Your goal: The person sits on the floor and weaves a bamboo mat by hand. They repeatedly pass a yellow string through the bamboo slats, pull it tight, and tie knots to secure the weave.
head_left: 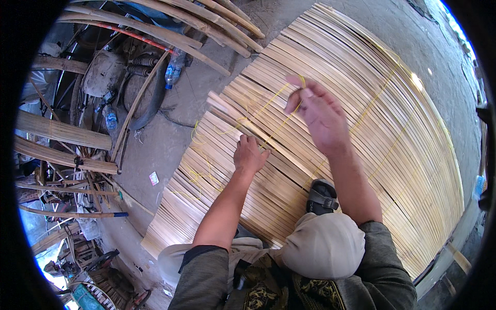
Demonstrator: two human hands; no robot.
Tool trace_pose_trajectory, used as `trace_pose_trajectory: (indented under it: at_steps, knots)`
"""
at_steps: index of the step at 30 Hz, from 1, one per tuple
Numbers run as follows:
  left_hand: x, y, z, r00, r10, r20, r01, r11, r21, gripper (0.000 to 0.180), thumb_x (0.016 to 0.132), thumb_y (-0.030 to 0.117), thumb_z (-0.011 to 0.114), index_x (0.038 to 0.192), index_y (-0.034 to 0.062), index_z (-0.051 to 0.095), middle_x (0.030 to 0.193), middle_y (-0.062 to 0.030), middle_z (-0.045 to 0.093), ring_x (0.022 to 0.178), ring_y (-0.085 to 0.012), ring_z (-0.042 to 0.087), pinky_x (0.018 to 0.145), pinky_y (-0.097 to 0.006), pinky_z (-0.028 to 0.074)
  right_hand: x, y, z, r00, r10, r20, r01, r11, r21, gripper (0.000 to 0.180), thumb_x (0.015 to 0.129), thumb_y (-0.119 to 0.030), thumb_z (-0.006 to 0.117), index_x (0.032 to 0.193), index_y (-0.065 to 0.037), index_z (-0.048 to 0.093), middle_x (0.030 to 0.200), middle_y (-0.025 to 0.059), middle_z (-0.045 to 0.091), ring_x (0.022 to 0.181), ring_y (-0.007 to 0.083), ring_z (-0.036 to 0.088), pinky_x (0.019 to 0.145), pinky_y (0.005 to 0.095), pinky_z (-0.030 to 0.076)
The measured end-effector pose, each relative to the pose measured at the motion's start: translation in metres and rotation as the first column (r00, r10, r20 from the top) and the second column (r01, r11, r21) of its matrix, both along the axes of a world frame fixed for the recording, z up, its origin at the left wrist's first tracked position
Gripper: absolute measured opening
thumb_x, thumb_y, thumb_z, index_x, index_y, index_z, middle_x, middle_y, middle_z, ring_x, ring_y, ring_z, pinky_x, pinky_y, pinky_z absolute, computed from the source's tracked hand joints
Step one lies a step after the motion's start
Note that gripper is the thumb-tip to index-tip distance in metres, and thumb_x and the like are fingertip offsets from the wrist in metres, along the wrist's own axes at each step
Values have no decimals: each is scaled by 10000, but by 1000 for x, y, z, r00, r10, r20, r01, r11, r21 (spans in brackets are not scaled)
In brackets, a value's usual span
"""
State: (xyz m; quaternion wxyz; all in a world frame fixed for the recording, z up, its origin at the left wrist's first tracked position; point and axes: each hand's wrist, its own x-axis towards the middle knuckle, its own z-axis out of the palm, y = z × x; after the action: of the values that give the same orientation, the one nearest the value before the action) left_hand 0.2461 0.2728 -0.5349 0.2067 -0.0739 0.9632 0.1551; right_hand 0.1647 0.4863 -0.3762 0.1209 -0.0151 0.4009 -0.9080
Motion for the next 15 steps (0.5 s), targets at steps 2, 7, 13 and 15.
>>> trace_pose_trajectory:
  at_steps: [2,7,13,15]
  knots:
    - [0,8,4,998,-26,-55,23,998,-57,509,845,385,756,1180,16,652,1238,-188,527,1198,-362,551,987,-460,513,0,14,16,984,-109,-141,124,987,99,407,1090,-239,452,1320,70,582,852,105,650,804,185,596,808,348,494]
    - [-14,12,7,983,-103,154,134,969,-209,442,879,392,722,1132,29,728,1307,-191,547,1235,-350,547,988,-446,521,-6,68,41,939,-262,-223,248,964,-93,376,1077,-180,455,1311,90,569,932,150,668,824,201,606,793,339,498]
    - [-30,4,-14,964,-123,237,135,990,-37,389,886,375,697,1038,22,758,1247,-177,615,1138,-281,613,937,-408,543,-9,198,133,708,-268,-653,365,931,14,379,1014,-104,479,1347,66,540,1183,201,655,972,254,644,897,379,510]
    - [-40,2,-5,957,-26,290,-53,964,262,373,889,366,688,993,13,750,1103,-146,667,983,-231,645,854,-385,555,-16,223,130,639,-447,-626,731,606,314,367,999,-98,486,1317,67,564,1279,215,642,1061,279,654,945,390,507]
